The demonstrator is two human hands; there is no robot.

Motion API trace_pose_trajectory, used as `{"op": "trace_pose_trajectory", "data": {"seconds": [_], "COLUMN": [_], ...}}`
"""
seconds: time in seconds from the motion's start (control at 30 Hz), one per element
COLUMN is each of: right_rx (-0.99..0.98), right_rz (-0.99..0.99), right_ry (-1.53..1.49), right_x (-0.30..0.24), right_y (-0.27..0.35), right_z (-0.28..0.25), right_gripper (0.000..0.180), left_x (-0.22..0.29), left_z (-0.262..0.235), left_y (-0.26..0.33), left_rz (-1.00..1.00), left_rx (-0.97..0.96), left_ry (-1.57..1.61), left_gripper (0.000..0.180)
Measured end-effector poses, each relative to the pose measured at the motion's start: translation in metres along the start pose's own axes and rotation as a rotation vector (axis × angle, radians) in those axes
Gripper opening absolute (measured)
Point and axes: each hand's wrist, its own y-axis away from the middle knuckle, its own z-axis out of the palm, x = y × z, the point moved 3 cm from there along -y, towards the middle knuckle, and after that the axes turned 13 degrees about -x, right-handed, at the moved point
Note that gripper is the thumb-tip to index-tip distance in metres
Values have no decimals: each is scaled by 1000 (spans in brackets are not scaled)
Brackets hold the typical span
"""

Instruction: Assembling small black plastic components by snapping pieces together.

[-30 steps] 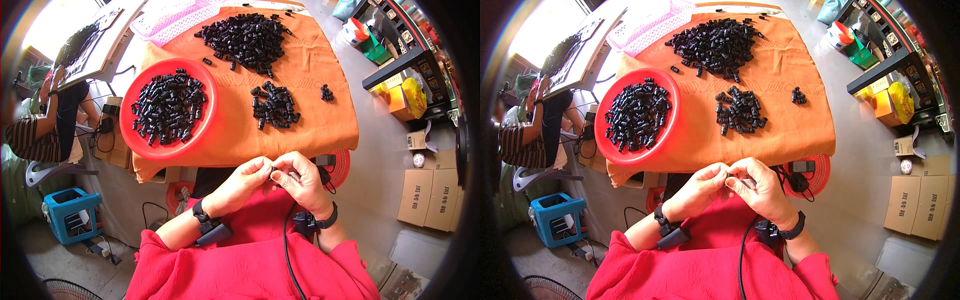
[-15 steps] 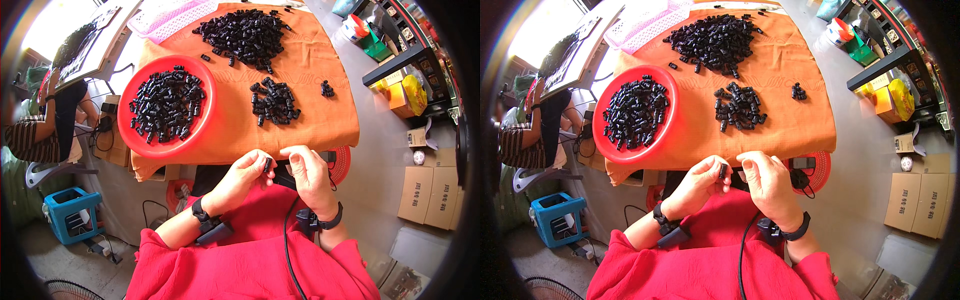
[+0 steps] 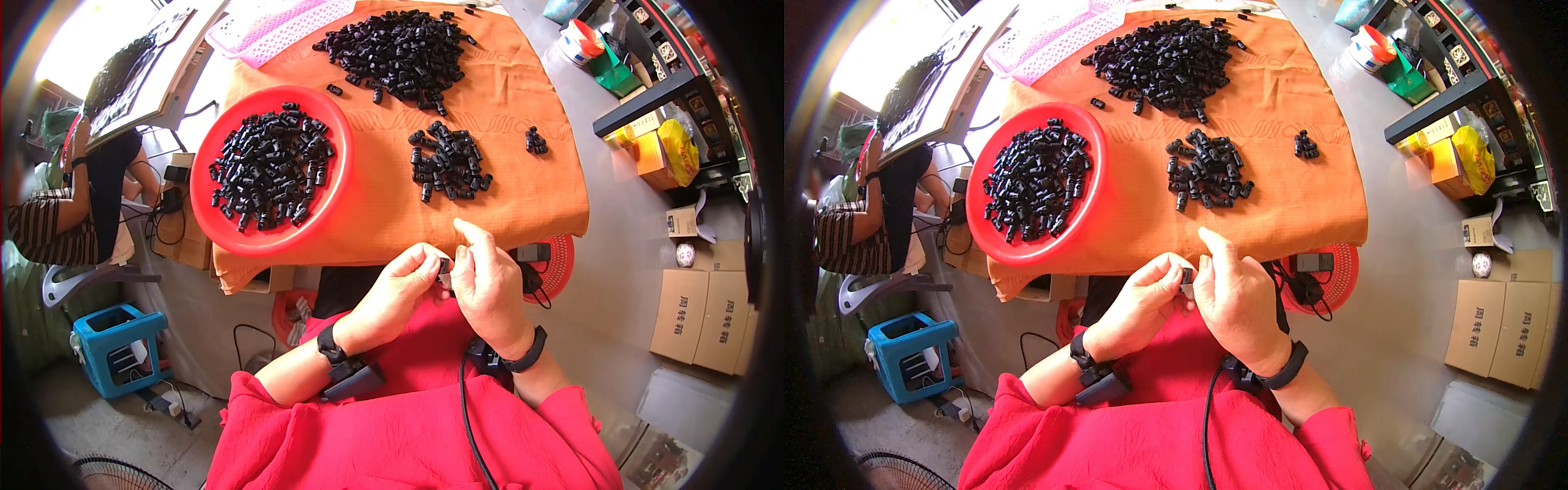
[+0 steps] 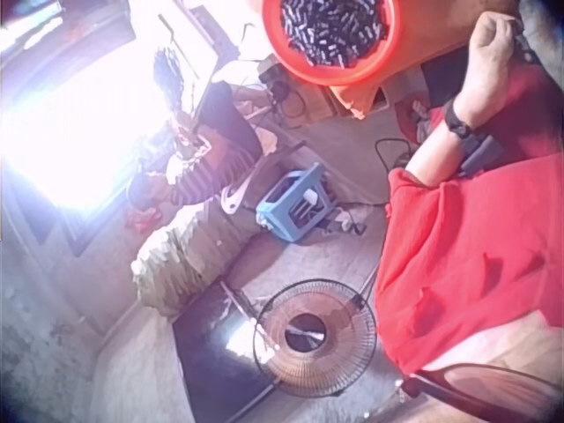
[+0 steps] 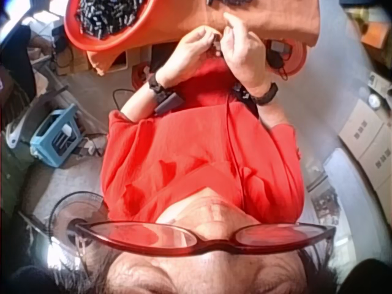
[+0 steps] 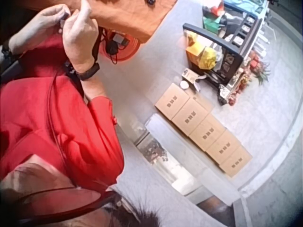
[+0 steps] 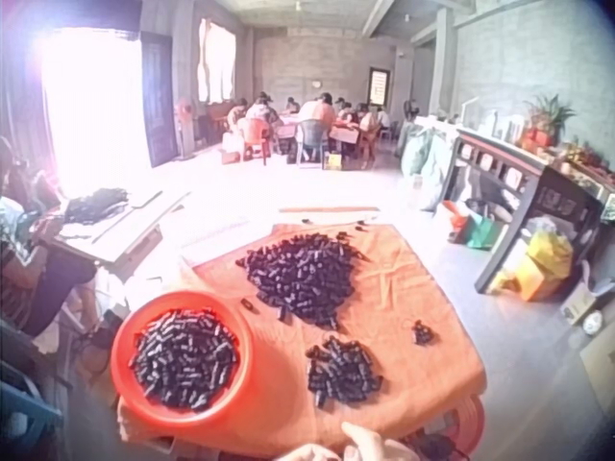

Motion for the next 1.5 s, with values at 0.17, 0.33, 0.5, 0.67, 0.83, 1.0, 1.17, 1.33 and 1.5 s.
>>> {"op": "trace_pose_trajectory", "data": {"seconds": [0.17, 0.33, 0.5, 0.67, 0.83, 1.0, 1.17, 1.33, 1.5], "right_rx": [-2, 1, -4, -50, -38, -25, 59, -15, -84], "right_rz": [10, -8, -18, -3, -16, -16, 55, 40, 20], "right_ry": [8, 30, 39, 32, 24, 50, 11, -60, -10], "right_x": [0, -1, 1, 0, 5, 1, 8, 3, 4], "right_y": [1, 0, 1, 1, 4, 3, 3, 0, 3], "right_z": [-1, -1, 2, 2, 4, 2, -1, -7, 1], "right_gripper": [35, 35, 34, 33, 33, 32, 32, 28, 26], "left_x": [-1, -2, -4, -6, -7, -7, -7, -9, -14], "left_z": [1, 1, 1, 0, 2, 4, 5, 5, 1], "left_y": [-1, -1, -1, -1, 1, 1, 1, 0, -1], "left_rz": [7, 34, 48, 49, 7, 1, 4, -11, 2], "left_rx": [-9, -21, -17, -11, 7, 26, 30, 46, 40], "left_ry": [20, 26, 25, 18, 67, 89, 79, 80, 103], "left_gripper": [23, 23, 23, 21, 20, 21, 20, 18, 17]}}
